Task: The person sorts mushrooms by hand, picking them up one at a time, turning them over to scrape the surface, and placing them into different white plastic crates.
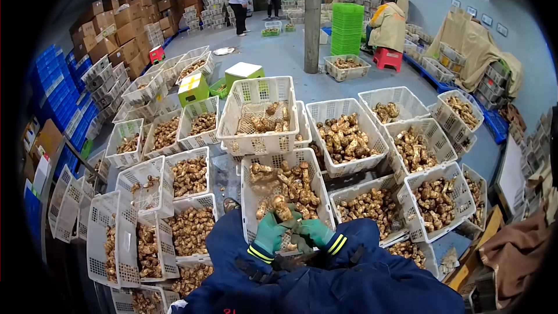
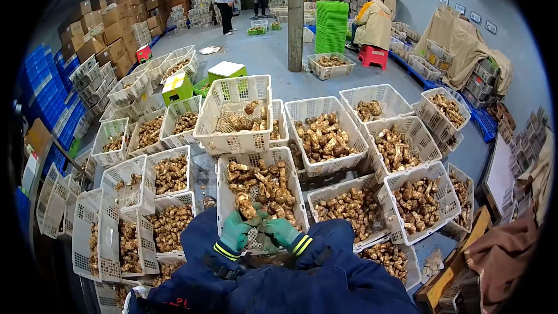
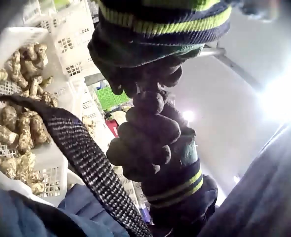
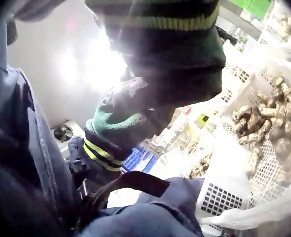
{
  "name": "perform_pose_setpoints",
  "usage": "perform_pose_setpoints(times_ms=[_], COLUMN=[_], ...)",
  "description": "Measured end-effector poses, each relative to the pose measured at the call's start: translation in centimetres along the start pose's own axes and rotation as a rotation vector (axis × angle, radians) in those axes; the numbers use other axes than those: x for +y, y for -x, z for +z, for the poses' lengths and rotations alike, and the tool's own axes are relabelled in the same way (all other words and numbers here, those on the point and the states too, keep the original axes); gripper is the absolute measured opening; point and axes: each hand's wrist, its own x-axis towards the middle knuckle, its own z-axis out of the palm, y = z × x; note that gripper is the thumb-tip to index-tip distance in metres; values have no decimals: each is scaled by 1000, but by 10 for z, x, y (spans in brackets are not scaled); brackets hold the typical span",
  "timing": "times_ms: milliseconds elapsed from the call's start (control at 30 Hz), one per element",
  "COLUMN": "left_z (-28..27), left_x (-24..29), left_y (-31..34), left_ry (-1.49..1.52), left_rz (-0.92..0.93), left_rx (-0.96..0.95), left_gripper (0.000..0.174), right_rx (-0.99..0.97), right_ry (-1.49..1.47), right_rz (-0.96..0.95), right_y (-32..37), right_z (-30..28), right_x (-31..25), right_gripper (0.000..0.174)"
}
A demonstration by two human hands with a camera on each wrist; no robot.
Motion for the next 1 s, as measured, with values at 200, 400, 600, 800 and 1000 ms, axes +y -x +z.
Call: perform_pose_setpoints(times_ms=[200, 400, 600, 800, 1000], left_z=[-27, 29, 4, 22, 12], left_x=[-19, 41, 12, 37, 23], left_y=[-12, 14, 1, 13, 4], left_ry=[-381, -341, -639, 144, -85], left_rz=[18, -136, -75, -428, -252], left_rx=[112, -96, -322, -394, -268], left_gripper=[31, 37, 27, 37, 31], right_rx=[66, 236, 469, 480, 536], right_ry=[-228, -901, -1132, -1148, -1272], right_rz=[755, 608, 841, 581, 767], right_y=[-15, -40, -55, -46, -45], right_z=[-27, -36, -52, -47, -41], right_x=[-14, -19, -46, -23, -20], right_gripper=[18, 53, 25, 19, 21])
